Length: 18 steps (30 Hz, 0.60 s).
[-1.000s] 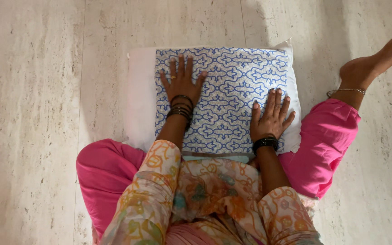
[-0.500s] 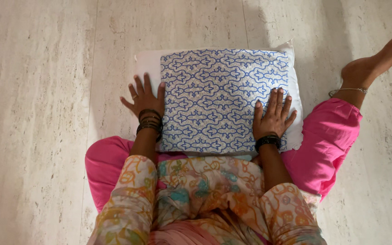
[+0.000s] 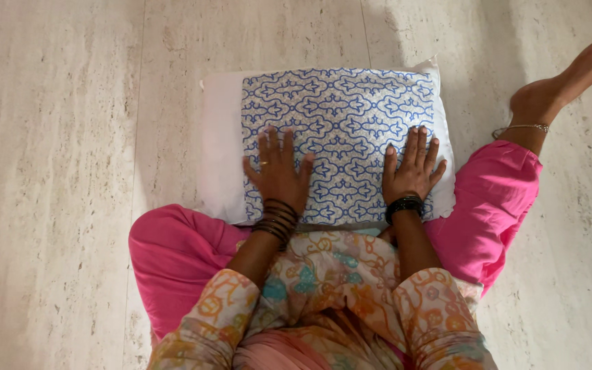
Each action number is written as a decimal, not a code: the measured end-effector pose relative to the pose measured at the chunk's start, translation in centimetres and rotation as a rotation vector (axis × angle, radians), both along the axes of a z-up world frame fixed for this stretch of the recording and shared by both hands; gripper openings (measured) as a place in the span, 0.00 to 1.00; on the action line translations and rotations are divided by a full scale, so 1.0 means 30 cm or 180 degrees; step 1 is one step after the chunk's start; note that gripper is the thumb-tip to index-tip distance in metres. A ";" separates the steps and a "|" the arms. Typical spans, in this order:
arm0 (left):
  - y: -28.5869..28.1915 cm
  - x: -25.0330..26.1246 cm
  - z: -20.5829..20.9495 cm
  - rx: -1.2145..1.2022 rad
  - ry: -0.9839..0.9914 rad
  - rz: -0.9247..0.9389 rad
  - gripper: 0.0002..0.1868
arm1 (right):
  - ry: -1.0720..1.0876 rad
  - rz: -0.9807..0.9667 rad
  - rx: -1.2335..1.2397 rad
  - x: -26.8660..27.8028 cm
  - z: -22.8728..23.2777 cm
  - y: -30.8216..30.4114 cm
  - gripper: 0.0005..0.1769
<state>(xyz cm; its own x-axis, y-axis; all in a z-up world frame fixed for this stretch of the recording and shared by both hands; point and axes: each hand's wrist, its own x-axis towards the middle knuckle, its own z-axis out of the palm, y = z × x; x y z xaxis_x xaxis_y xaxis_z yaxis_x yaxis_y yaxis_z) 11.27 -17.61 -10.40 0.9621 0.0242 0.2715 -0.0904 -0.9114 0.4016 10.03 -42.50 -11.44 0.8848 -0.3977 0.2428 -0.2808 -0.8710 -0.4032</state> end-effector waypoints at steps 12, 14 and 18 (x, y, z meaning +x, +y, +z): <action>-0.247 -0.057 -0.106 0.0717 -0.0625 -0.1736 0.44 | 0.0053 0.0023 -0.0108 -0.004 -0.026 -0.011 0.38; -0.187 -0.048 -0.131 0.0603 -0.0729 -0.1615 0.44 | 0.0032 0.0014 -0.0086 -0.006 -0.016 -0.001 0.38; -0.051 -0.034 -0.159 0.0546 -0.0909 -0.0931 0.42 | 0.0064 -0.0015 -0.0090 -0.001 0.000 0.008 0.38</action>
